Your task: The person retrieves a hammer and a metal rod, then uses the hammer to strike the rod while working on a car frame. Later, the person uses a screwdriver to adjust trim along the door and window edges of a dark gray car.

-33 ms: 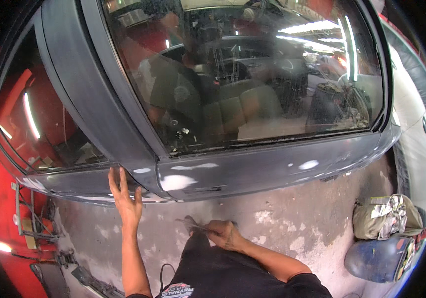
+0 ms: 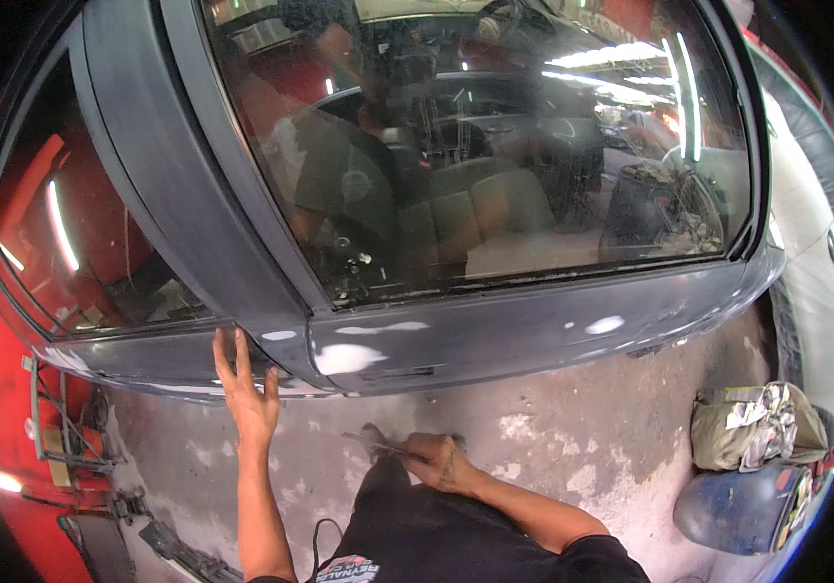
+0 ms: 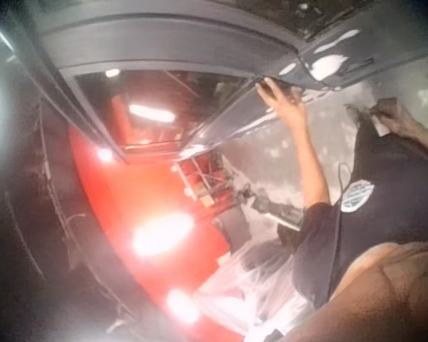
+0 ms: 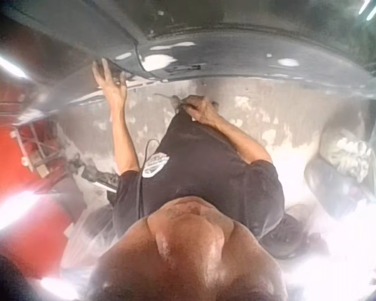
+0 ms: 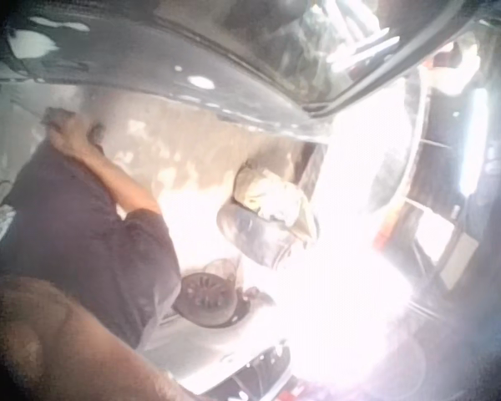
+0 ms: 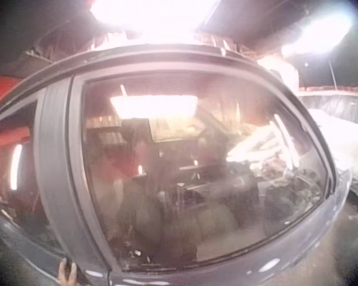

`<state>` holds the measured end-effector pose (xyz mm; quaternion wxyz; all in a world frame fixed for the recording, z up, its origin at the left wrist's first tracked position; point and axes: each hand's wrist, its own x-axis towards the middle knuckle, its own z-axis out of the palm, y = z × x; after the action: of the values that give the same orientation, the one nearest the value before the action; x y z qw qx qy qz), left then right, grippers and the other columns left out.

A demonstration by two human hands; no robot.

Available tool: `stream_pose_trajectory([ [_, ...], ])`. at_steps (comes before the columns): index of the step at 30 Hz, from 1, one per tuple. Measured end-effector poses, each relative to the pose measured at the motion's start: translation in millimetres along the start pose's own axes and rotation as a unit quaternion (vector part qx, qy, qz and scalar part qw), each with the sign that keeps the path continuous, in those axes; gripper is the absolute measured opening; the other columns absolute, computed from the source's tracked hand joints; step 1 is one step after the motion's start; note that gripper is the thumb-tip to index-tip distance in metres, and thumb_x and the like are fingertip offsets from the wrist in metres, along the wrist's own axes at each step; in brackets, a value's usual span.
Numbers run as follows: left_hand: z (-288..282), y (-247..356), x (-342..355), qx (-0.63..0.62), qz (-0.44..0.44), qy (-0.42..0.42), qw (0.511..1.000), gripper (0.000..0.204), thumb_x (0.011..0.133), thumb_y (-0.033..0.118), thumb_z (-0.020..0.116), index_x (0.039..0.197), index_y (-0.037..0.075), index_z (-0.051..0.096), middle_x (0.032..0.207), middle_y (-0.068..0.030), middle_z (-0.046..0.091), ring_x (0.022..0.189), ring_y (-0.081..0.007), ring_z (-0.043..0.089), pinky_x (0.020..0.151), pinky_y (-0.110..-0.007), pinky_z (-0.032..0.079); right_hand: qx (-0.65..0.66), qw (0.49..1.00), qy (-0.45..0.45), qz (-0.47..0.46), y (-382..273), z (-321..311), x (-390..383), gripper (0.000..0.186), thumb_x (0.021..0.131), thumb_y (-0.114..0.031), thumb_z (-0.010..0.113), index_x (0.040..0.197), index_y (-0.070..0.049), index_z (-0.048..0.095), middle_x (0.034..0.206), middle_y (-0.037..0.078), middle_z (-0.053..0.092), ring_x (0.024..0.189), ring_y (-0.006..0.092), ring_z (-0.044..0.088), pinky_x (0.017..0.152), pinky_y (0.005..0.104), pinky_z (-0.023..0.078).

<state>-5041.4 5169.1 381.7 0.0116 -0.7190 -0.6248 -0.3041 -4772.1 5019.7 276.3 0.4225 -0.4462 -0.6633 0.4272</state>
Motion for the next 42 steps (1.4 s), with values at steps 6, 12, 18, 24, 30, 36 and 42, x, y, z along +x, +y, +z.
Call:
stream_pose_trajectory([
  [6,-4,-12,-3,-0.017,-0.009,-0.016,1.0,0.091,0.079,0.001,0.076,0.157,0.019,0.034,0.164,-0.0177,0.019,0.148,-0.0408,0.028,0.12,-0.048,0.033,0.005,0.998,-0.064,0.003,-13,12,16,0.028,0.086,-0.013,0.064,0.109,0.002,0.069,0.099,0.02,0.071,0.085,0.0363,0.069,0.076,0.0422,0.055],
  [12,-13,-43,-4,-0.089,0.065,-0.072,0.991,0.085,0.08,0.009,0.079,0.154,0.021,0.04,0.167,-0.0156,0.017,0.153,-0.0378,0.02,0.124,-0.047,0.025,0.026,0.994,-0.072,0.075,-43,52,23,0.02,0.091,-0.007,0.06,0.105,0.002,0.072,0.079,0.008,0.067,0.069,0.0123,0.059,0.061,0.0307,0.047],
  [18,-17,-129,-103,-0.229,0.014,-0.163,0.959,0.063,0.091,0.015,0.067,0.15,0.015,0.045,0.158,-0.0182,0.038,0.141,-0.0399,0.042,0.112,-0.047,0.042,0.041,0.978,-0.156,0.134,-41,144,37,0.022,0.097,-0.011,0.057,0.109,0.0,0.072,0.067,-0.005,0.05,0.06,0.004,0.044,0.054,0.0237,0.038],
  [24,67,-337,-376,-0.146,-0.167,-0.381,0.898,0.059,0.089,0.043,0.065,0.138,0.01,0.06,0.132,-0.0215,0.063,0.122,-0.0397,0.059,0.105,-0.047,0.046,0.023,0.966,-0.213,0.142,-58,257,59,0.026,0.1,-0.016,0.055,0.115,-0.002,0.071,0.067,-0.005,0.051,0.062,0.0039,0.044,0.054,0.025,0.039],
  [30,55,-499,-645,0.039,-0.162,-0.535,0.828,0.038,0.094,0.04,0.054,0.108,0.01,0.072,0.108,-0.0174,0.072,0.096,-0.0364,0.068,0.082,-0.052,0.053,-0.154,0.947,-0.278,-0.043,-16,331,78,0.029,0.096,-0.02,0.054,0.116,-0.008,0.071,0.091,0.018,0.071,0.083,0.0323,0.069,0.077,0.0401,0.054],
  [36,7,-534,-669,-0.134,-0.596,-0.34,0.715,0.035,0.093,0.029,0.058,0.116,0.005,0.068,0.103,-0.0158,0.073,0.088,-0.0301,0.069,0.07,-0.046,0.055,-0.271,0.881,-0.377,0.092,13,363,89,0.034,0.09,-0.024,0.054,0.116,-0.008,0.07,0.108,0.022,0.07,0.1,0.0415,0.066,0.091,0.0481,0.051],
  [42,32,-517,-562,-0.388,-0.696,-0.151,0.584,0.037,0.092,0.018,0.062,0.124,0.001,0.064,0.098,-0.0142,0.074,0.08,-0.0237,0.07,0.059,-0.041,0.057,-0.331,0.842,-0.412,0.111,67,381,90,0.033,0.09,-0.023,0.053,0.113,-0.006,0.069,0.113,0.023,0.068,0.107,0.0412,0.064,0.093,0.0523,0.051],
])
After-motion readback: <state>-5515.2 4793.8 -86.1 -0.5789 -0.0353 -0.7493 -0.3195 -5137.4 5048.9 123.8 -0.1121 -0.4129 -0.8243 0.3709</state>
